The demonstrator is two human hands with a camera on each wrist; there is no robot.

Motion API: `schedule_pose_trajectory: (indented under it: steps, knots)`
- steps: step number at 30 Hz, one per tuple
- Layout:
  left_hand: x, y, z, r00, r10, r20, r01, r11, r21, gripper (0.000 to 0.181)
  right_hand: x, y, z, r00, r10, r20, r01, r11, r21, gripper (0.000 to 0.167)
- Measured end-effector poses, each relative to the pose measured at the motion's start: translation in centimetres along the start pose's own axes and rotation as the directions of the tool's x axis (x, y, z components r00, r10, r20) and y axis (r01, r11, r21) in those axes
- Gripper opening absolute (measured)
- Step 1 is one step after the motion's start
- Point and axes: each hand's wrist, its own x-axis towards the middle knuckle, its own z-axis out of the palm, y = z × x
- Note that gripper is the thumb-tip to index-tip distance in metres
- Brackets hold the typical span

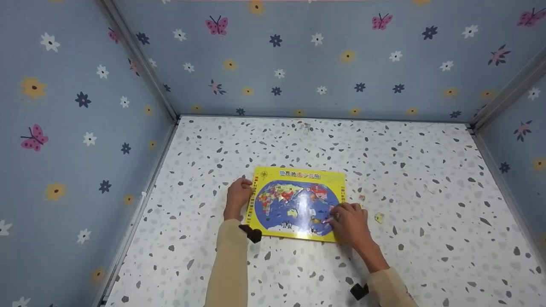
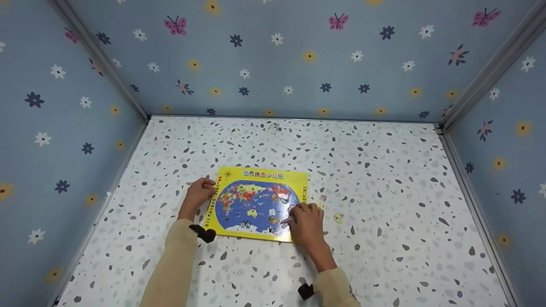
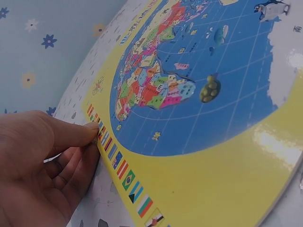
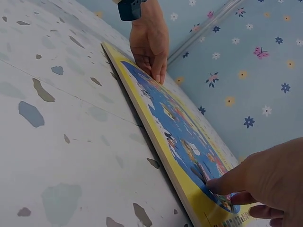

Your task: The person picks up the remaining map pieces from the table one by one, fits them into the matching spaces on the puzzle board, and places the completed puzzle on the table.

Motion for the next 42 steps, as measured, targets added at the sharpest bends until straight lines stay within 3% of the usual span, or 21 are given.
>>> schedule_pose_trajectory:
  steps: [3, 10, 17, 24, 32, 42]
  knots:
    - [0.1, 0.0, 0.0, 1.000, 0.026, -0.010, -0.026, 0.999, 0.018, 0.023, 0.1, 0.3, -0.2, 0.999, -0.033, -0.012, 0.033, 0.999, 0.005, 0.017]
    - [0.1, 0.1, 0.0, 1.000, -0.016, 0.007, 0.016, 1.000, -0.011, 0.023, 0.3, 0.8, -0.4, 0.997, -0.075, 0.013, 0.075, 0.997, 0.022, 0.017]
    - [0.0, 0.1, 0.0, 1.000, -0.025, 0.015, 0.026, 0.999, -0.046, 0.023, 0.4, 1.2, -0.4, 0.996, -0.084, 0.040, 0.082, 0.995, 0.050, 0.021]
    - [-0.2, 0.1, -0.1, 1.000, -0.022, 0.016, 0.022, 0.999, -0.046, 0.025, 0.3, 1.2, -0.2, 0.997, -0.041, 0.058, 0.032, 0.990, 0.139, 0.016]
    - [0.0, -0.1, 0.0, 1.000, 0.017, 0.001, -0.017, 1.000, 0.015, 0.024, 0.0, 1.4, 0.4, 0.995, -0.103, 0.004, 0.099, 0.970, 0.224, 0.023]
    - [0.0, 0.1, 0.0, 1.000, -0.001, 0.003, 0.000, 1.000, 0.019, 0.024, -0.4, 1.1, 0.6, 0.999, -0.044, -0.018, 0.047, 0.985, 0.168, 0.034]
